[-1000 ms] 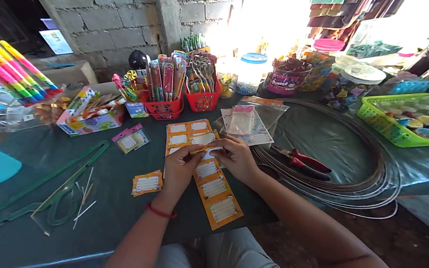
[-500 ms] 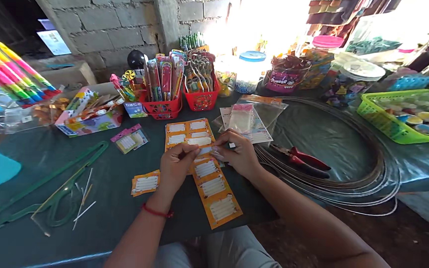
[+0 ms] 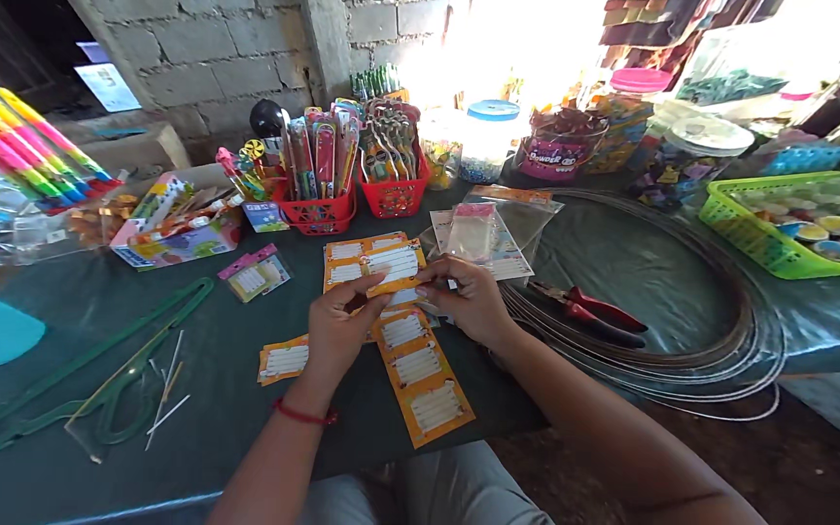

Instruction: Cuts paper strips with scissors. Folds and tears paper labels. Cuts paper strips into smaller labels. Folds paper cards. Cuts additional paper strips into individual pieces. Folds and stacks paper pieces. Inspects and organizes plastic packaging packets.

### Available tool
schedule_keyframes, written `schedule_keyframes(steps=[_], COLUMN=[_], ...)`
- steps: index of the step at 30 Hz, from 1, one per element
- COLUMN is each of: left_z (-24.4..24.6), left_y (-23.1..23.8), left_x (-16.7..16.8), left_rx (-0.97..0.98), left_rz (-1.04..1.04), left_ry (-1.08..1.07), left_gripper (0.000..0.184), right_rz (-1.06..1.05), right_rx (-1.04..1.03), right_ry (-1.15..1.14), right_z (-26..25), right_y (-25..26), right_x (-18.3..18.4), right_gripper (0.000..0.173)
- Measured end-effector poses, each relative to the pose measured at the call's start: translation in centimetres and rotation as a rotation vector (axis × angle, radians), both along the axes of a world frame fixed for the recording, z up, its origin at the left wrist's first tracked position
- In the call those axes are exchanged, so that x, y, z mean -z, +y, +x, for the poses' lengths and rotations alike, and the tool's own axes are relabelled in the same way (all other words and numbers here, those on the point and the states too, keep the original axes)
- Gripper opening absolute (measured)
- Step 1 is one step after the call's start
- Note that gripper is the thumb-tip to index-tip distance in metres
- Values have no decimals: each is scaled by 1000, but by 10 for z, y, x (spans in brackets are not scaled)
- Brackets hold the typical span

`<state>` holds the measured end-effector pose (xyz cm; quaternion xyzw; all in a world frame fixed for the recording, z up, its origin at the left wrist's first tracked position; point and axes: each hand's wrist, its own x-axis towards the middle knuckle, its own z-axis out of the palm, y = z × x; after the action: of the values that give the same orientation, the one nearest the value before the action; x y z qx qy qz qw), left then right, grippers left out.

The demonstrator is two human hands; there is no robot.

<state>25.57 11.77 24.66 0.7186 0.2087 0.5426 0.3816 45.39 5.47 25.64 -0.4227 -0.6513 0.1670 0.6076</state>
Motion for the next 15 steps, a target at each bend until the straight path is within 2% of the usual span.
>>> schedule_keyframes(steps=[5,15], left_z=[1,4], left_y=[-2,-3], left_x=[1,4], left_rx=[20,47], left_rz=[52,80], left_ry=[-5,-3], left_gripper=[19,19], right_rz=[46,22], right_rx=[-10,-49], right_ry=[-13,-25], right_z=[-1,-7], right_y=[2,-1], right_x=[3,4], right_gripper=[3,6])
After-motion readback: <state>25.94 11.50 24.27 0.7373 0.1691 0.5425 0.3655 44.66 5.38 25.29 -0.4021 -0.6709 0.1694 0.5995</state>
